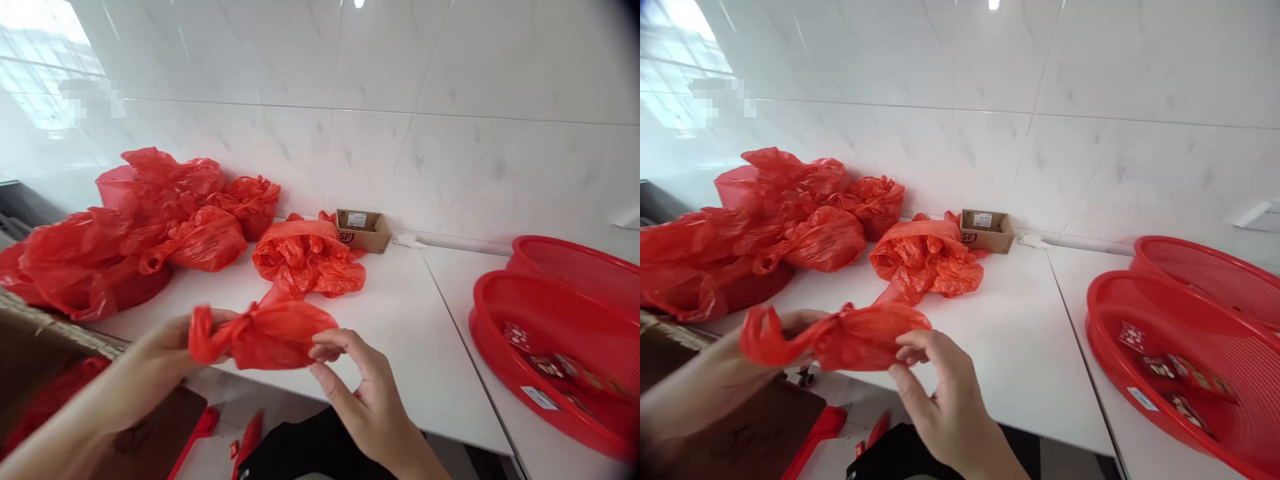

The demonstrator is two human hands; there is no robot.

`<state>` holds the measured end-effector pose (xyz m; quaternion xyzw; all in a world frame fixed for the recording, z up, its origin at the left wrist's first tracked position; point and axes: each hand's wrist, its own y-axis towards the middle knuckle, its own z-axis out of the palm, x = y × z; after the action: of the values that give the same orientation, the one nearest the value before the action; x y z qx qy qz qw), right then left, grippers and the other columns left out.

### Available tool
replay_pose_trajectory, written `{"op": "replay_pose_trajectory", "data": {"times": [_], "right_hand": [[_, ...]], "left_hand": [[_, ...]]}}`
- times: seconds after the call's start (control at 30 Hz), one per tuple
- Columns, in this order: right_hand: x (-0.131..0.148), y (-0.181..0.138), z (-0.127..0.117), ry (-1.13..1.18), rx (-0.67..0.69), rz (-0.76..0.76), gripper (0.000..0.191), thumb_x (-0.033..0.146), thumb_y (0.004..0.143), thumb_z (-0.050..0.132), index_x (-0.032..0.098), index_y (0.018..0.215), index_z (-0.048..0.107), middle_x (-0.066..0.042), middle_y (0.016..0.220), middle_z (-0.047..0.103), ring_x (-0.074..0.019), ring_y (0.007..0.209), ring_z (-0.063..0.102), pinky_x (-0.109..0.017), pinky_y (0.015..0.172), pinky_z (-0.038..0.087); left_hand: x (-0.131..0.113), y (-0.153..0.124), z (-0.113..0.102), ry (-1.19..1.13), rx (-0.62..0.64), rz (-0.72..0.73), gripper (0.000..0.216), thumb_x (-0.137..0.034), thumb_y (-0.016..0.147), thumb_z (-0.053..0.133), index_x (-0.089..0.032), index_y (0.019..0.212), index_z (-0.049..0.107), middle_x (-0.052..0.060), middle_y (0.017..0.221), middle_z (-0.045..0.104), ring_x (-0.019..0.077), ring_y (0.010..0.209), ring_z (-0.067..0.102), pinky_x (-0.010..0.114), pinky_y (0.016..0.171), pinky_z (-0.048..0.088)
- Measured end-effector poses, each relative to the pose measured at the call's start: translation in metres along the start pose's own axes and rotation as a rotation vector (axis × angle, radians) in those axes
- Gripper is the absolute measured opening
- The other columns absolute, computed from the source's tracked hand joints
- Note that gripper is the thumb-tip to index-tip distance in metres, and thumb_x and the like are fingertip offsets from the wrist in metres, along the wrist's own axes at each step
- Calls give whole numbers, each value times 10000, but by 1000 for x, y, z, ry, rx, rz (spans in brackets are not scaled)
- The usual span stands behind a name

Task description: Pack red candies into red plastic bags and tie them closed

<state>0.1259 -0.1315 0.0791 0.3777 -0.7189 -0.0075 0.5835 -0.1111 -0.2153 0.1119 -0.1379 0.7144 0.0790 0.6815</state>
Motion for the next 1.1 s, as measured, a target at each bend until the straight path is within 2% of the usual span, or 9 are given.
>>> {"op": "replay_pose_trajectory", "data": {"times": [0.13, 0.27, 0.47, 0.63, 0.77, 0.87, 0.93, 1.0, 1.1], "right_hand": [[-5, 1, -6, -173, -123, -73, 400, 252, 818, 701, 230, 1196, 570, -67, 1083, 645, -188, 974, 614, -312, 859, 510], [-28, -5, -33, -134, -234, 77, 180, 222, 918, 562, 226, 1061, 671, -51, 968, 674, -160, 887, 637, -286, 797, 512], [-43, -6, -68, 121, -386, 236, 131, 312, 875, 641, 223, 932, 720, -24, 871, 680, -135, 781, 623, -244, 701, 485], [-45, -6, -91, 506, -668, 295, 157, 337, 850, 639, 202, 770, 618, 32, 581, 584, -92, 509, 503, -204, 489, 387], [-51, -9, -101, 577, -523, 338, 255, 367, 859, 611, 241, 1077, 568, -30, 892, 688, -148, 700, 613, -286, 658, 493], [-67, -15, -96, 348, -539, 338, 440, 370, 885, 574, 276, 1294, 444, -70, 1134, 646, -186, 902, 621, -371, 828, 484], [-78, -19, -88, 90, -471, 345, 425, 353, 879, 587, 279, 1284, 480, -70, 1214, 609, -204, 1028, 590, -391, 907, 450], [-84, -22, -78, -96, -266, 331, 349, 320, 861, 615, 279, 1205, 574, -53, 1248, 591, -216, 1128, 548, -391, 974, 414], [-82, -25, -62, -157, -117, 326, 176, 302, 888, 581, 254, 1038, 659, -30, 1085, 654, -196, 1036, 589, -348, 927, 442]], "left_hand": [[23, 48, 71, -179, 331, -90, 314, -347, 666, 814, -180, 903, 694, 38, 869, 711, 165, 745, 651, 271, 665, 515], [41, 66, 124, -241, 447, -169, 313, -409, 703, 772, -157, 849, 657, 11, 726, 666, 114, 577, 587, 240, 548, 461], [37, 70, 135, -114, 475, -37, 280, -365, 678, 758, -150, 814, 642, 27, 754, 662, 146, 667, 589, 256, 609, 440], [46, 73, 134, 154, 361, 70, 200, -374, 806, 628, -173, 811, 637, 15, 740, 627, 147, 654, 530, 266, 594, 405], [59, 76, 136, 198, 370, 34, 239, -416, 854, 584, -180, 863, 621, -10, 725, 578, 122, 629, 465, 251, 574, 365], [63, 78, 137, 165, 359, 30, 262, -447, 852, 586, -189, 894, 603, -20, 721, 554, 122, 637, 471, 247, 575, 377], [65, 79, 139, 166, 378, 31, 292, -430, 819, 635, -205, 1004, 608, -6, 798, 589, 139, 692, 527, 264, 623, 431], [66, 79, 143, 251, 382, 83, 372, -392, 774, 691, -238, 1105, 618, 8, 897, 600, 161, 768, 571, 298, 707, 473], [68, 77, 149, 506, 338, 226, 264, -397, 796, 664, -269, 1025, 690, 14, 881, 554, 177, 768, 570, 336, 746, 478]]}}
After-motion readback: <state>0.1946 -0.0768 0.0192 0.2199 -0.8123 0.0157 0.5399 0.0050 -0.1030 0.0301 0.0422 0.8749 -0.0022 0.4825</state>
